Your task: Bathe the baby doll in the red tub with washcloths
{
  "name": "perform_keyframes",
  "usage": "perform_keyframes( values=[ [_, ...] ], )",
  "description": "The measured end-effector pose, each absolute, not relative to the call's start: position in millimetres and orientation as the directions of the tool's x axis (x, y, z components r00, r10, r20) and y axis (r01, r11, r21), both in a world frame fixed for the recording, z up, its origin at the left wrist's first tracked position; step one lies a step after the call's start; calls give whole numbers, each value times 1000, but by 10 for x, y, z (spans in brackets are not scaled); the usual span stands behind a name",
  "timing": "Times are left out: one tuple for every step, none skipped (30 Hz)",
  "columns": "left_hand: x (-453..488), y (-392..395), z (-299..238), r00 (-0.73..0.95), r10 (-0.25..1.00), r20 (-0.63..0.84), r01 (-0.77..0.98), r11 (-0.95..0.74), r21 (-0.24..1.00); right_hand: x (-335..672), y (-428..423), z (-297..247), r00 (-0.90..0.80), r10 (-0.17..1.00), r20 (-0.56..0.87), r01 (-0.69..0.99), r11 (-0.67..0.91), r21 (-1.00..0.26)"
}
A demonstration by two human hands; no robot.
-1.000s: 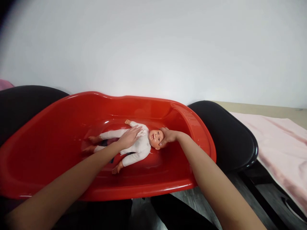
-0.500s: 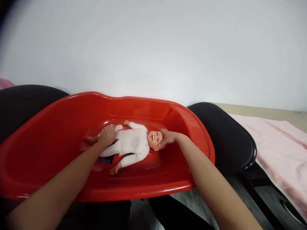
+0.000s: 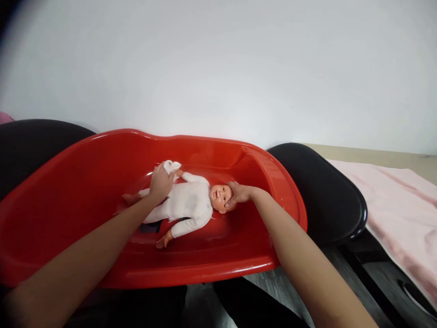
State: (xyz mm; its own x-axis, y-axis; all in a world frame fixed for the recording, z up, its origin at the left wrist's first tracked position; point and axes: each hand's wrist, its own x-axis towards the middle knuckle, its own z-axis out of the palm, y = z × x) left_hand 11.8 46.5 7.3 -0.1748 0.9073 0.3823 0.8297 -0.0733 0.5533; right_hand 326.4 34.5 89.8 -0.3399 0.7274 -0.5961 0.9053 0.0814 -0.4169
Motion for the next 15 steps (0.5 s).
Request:
perform_keyframes(
  values=[
    [244,441,85,-56,909,414,822,-193,535,3259,344,899,-337,729,-595,907,82,-412],
    [368,407,77,63,907,416,802,-294,520,3256,343,899,-336,731,-594,908,83,-411],
    [483,366,51,167,898,407,781,-373,501,3255,343,897,-338,731,-593,906,82,-415],
    [585,322,11,274,878,392,754,-449,480,3257,343,893,-342,732,-590,903,82,-422],
    [669,279,-37,395,840,371,718,-534,446,3261,343,886,-346,732,-586,900,84,-427],
    [734,241,-87,483,800,357,688,-599,410,3267,343,879,-351,733,-582,898,88,-430],
    [777,211,-132,548,762,345,662,-648,378,3274,344,870,-354,734,-579,897,93,-431],
    [800,192,-170,583,740,337,649,-673,355,3281,346,862,-357,737,-574,897,98,-431],
    [804,183,-198,581,743,332,657,-669,347,3288,347,855,-354,740,-571,898,100,-428],
    [792,183,-217,561,762,325,676,-648,352,3293,349,849,-351,743,-570,900,99,-425],
    [766,191,-228,536,785,310,696,-619,364,3297,351,844,-348,745,-569,901,98,-423],
    [727,204,-237,509,810,291,717,-586,378,3299,352,840,-345,747,-568,901,95,-423],
    [680,221,-245,483,833,271,735,-554,392,3301,354,836,-345,748,-568,901,94,-423],
    [624,238,-255,458,851,256,751,-525,401,3302,356,834,-345,748,-568,901,94,-423],
    [563,255,-270,435,866,247,764,-500,408,3302,357,832,-347,747,-568,901,97,-423]
  ],
)
